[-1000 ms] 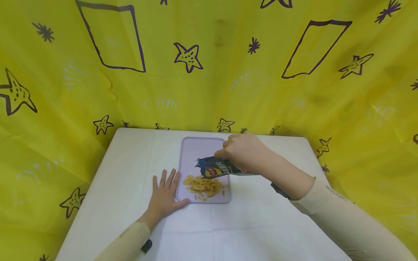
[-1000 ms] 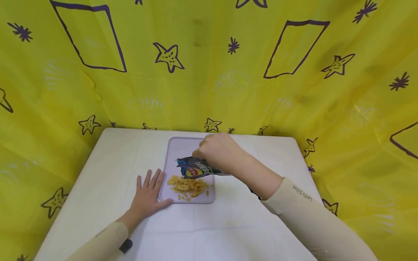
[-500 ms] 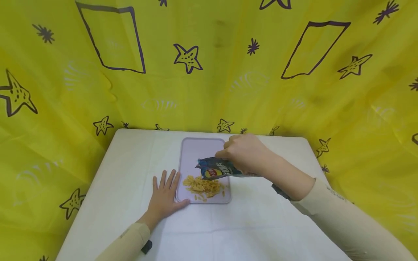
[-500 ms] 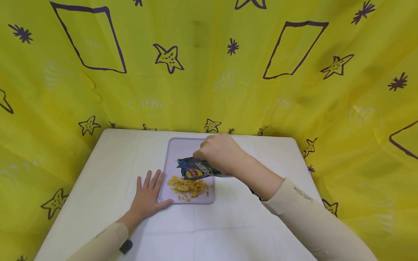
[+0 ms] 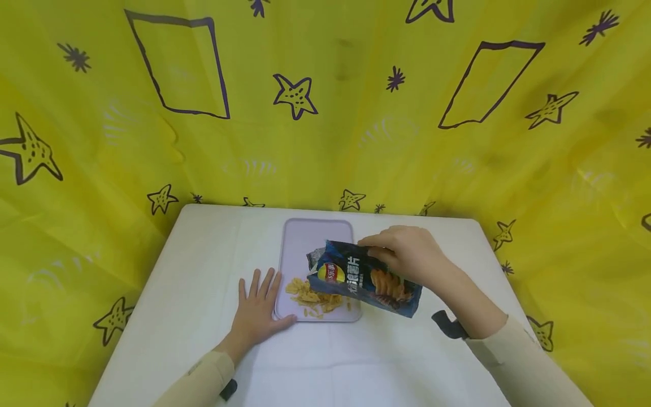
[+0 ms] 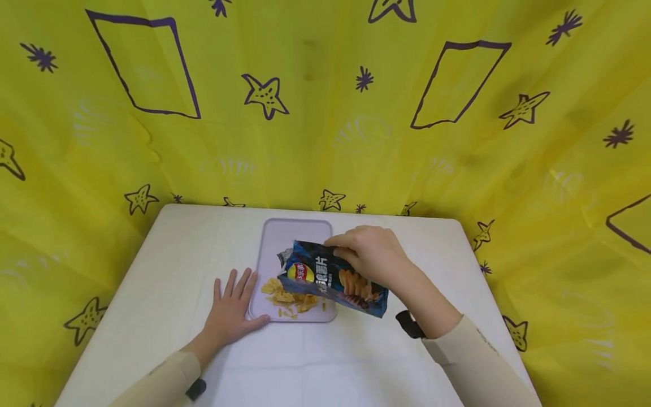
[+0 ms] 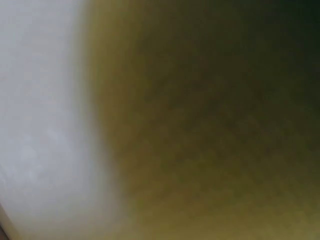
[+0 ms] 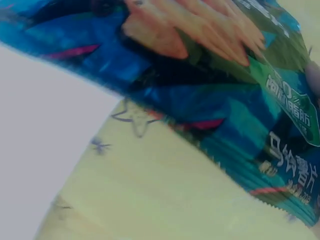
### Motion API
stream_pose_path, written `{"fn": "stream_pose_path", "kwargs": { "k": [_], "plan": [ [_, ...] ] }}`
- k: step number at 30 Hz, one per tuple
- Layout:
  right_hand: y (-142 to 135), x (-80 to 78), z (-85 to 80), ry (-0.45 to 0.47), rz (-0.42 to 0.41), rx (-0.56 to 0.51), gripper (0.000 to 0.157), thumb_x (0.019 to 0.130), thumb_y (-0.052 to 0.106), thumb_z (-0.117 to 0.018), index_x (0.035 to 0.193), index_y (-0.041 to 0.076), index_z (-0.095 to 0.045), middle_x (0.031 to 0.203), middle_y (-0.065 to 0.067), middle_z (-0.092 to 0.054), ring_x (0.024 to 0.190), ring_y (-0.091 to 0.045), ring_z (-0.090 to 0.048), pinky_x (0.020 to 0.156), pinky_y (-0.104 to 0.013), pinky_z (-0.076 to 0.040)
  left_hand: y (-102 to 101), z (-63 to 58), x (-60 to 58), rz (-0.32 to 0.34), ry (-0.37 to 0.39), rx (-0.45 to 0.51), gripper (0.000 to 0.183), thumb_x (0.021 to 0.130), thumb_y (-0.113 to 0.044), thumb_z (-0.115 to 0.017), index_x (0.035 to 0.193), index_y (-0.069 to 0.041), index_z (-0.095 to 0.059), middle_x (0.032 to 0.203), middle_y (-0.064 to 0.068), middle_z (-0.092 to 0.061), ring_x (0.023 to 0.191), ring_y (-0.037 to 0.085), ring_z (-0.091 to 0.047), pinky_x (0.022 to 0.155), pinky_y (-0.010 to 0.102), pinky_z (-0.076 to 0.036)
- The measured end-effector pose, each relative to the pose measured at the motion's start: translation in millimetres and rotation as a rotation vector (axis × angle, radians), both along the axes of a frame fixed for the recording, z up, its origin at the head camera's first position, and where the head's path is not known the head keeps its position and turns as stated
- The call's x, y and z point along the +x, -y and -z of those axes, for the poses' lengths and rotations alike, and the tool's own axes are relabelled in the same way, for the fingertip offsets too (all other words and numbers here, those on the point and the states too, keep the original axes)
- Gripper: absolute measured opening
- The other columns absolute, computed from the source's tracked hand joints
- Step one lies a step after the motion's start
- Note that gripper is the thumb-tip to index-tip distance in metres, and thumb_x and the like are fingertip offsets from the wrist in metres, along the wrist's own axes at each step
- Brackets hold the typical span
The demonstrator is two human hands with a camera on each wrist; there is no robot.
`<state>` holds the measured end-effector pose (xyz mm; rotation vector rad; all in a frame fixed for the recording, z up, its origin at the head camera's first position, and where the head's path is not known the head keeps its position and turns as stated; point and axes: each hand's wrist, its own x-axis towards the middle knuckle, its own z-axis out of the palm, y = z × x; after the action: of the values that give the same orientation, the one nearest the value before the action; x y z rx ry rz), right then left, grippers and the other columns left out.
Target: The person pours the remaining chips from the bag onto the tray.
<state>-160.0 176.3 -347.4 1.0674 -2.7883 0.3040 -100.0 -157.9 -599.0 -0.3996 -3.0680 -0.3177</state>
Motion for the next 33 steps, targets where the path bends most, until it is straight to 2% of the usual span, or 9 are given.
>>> {"fn": "stream_pose_path", "kwargs": {
  "k": [5,8,12,16,20,22,25,30,33],
  "plan": [
    [-31,8.0,26.1,0.084,0.142,-0.233,0.024,0.093,0.020,-0.071,0.117,0.022,-0.075,0.100,0.003,-0.077,0.079,-0.012,-0.068,0.066,-0.032,-0.056,0,1.2,3.0,0.003,-0.007,-0.005,0.114,0.079,-0.087,-0.045,0.161,-0.015,-0.015,0.168,0.008,-0.013,0.153,0.041,-0.002,0.117,0.069,0.003],
    [-47,12.5,45.6,0.108,0.235,-0.400,0.024,0.094,0.017,-0.069,0.118,0.018,-0.074,0.093,0.001,-0.076,0.074,-0.010,-0.066,0.063,-0.026,-0.055,0,3.2,3.4,0.002,-0.008,-0.011,0.114,0.078,-0.088,-0.044,0.161,-0.016,-0.015,0.168,0.008,-0.013,0.154,0.040,-0.002,0.117,0.068,0.003],
    [-64,17.2,71.2,0.175,0.375,-0.647,0.024,0.096,0.015,-0.067,0.119,0.012,-0.073,0.088,-0.005,-0.074,0.077,-0.007,-0.064,0.066,-0.018,-0.055,0,6.5,3.5,0.001,-0.013,-0.019,0.114,0.078,-0.089,-0.042,0.161,-0.016,-0.014,0.168,0.008,-0.012,0.154,0.040,-0.001,0.117,0.068,0.003],
    [-78,19.7,95.9,0.330,0.566,-0.905,0.030,0.098,0.023,-0.065,0.125,0.009,-0.069,0.091,0.002,-0.072,0.078,-0.006,-0.064,0.068,-0.017,-0.056,1,7.4,3.4,0.002,-0.023,-0.022,0.114,0.078,-0.089,-0.043,0.161,-0.015,-0.015,0.168,0.008,-0.013,0.153,0.041,-0.002,0.117,0.068,0.003],
    [-91,21.4,119.6,0.517,0.818,-1.095,0.040,0.097,0.035,-0.064,0.133,0.017,-0.063,0.096,0.013,-0.068,0.079,-0.006,-0.066,0.068,-0.021,-0.058,1,6.0,2.3,0.006,-0.055,-0.013,0.114,0.078,-0.088,-0.045,0.161,-0.013,-0.019,0.167,0.010,-0.017,0.153,0.042,-0.006,0.116,0.070,-0.001],
    [-97,21.2,130.7,0.581,0.922,-1.141,0.044,0.097,0.040,-0.063,0.136,0.021,-0.061,0.100,0.013,-0.066,0.082,-0.005,-0.066,0.069,-0.021,-0.058,0,5.7,1.7,0.009,-0.076,-0.006,0.114,0.078,-0.087,-0.046,0.160,-0.012,-0.022,0.166,0.011,-0.020,0.152,0.044,-0.009,0.116,0.071,-0.003],
    [-107,19.7,145.8,0.635,1.020,-1.193,0.049,0.096,0.045,-0.062,0.140,0.023,-0.057,0.111,0.009,-0.065,0.088,-0.003,-0.065,0.071,-0.019,-0.058,0,6.5,0.8,0.009,-0.088,-0.007,0.113,0.078,-0.088,-0.045,0.160,-0.012,-0.022,0.166,0.011,-0.021,0.152,0.044,-0.010,0.116,0.071,-0.003],
    [-120,13.9,167.4,0.662,1.107,-1.223,0.054,0.096,0.050,-0.060,0.144,0.026,-0.053,0.138,-0.002,-0.058,0.102,-0.004,-0.060,0.075,-0.013,-0.054,1,6.7,-0.2,0.007,-0.055,-0.006,0.114,0.078,-0.087,-0.045,0.161,-0.013,-0.018,0.167,0.010,-0.017,0.153,0.042,-0.006,0.116,0.070,0.001],
    [-124,9.3,177.4,0.654,1.134,-1.239,0.053,0.096,0.049,-0.060,0.144,0.025,-0.053,0.145,-0.006,-0.054,0.105,-0.005,-0.058,0.075,-0.010,-0.052,1,6.3,-0.3,0.007,-0.051,-0.006,0.114,0.078,-0.087,-0.046,0.160,-0.013,-0.019,0.167,0.010,-0.017,0.153,0.043,-0.006,0.116,0.070,0.000]
  ]
}}
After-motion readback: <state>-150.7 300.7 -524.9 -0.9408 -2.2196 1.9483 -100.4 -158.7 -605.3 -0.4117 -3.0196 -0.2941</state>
